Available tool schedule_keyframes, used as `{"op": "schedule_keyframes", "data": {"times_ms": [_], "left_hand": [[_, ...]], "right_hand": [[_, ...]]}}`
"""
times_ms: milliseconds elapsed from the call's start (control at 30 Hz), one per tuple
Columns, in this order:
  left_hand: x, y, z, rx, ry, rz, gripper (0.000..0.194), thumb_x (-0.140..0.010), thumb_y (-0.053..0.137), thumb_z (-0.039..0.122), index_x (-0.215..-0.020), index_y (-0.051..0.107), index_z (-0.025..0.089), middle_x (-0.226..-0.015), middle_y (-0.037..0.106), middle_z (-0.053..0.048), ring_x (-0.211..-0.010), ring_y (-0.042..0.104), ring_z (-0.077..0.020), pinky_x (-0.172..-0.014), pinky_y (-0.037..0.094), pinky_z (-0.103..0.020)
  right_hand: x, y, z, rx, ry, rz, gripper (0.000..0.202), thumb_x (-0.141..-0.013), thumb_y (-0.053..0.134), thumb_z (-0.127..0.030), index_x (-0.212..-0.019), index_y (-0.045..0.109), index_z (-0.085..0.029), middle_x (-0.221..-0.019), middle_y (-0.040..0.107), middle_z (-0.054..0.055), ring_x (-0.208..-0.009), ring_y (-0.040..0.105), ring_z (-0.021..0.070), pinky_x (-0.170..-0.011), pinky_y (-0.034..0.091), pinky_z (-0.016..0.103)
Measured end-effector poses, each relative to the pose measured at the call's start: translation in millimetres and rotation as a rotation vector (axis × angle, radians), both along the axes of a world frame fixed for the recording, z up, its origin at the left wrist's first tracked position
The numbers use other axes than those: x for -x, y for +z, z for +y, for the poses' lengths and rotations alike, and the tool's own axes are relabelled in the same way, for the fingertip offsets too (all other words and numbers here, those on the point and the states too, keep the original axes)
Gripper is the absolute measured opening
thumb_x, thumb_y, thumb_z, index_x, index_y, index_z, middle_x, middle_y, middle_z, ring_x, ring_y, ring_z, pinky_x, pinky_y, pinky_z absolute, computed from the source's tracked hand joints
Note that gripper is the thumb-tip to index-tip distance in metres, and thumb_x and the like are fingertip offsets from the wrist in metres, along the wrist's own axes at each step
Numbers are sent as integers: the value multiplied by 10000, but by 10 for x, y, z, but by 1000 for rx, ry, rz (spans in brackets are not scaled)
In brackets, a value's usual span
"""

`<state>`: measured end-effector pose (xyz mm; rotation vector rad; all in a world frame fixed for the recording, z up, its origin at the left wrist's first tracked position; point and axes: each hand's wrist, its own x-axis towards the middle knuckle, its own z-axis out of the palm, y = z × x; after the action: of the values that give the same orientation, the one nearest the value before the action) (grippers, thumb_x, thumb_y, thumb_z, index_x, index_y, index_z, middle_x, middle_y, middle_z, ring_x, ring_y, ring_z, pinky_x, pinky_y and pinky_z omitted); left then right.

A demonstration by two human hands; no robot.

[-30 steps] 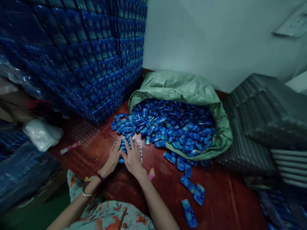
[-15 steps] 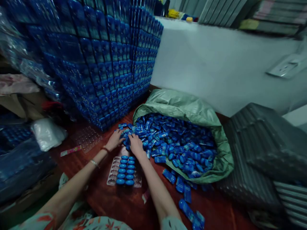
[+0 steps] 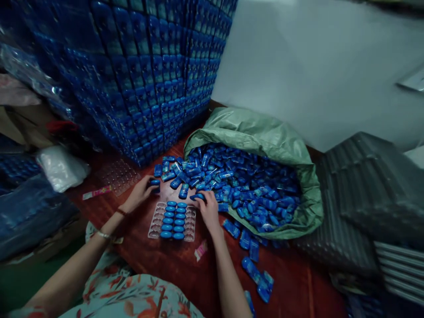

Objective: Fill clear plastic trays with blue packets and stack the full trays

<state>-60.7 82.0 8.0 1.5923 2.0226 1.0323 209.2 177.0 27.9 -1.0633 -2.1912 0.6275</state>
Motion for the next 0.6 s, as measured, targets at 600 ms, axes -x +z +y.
{"op": "schedule_keyframes", "data": {"times_ms": [600], "left_hand": [[-344, 40, -449, -21, -368, 312, 193, -875, 349, 141, -843, 539, 166, -783, 485, -23, -687, 429, -134, -639, 374, -240]], "right_hand": [[-29, 108, -322, 16, 217, -589, 337, -897, 348, -131, -1165, 537, -210, -1038, 581, 83, -907, 585, 181, -714, 448, 254]]}}
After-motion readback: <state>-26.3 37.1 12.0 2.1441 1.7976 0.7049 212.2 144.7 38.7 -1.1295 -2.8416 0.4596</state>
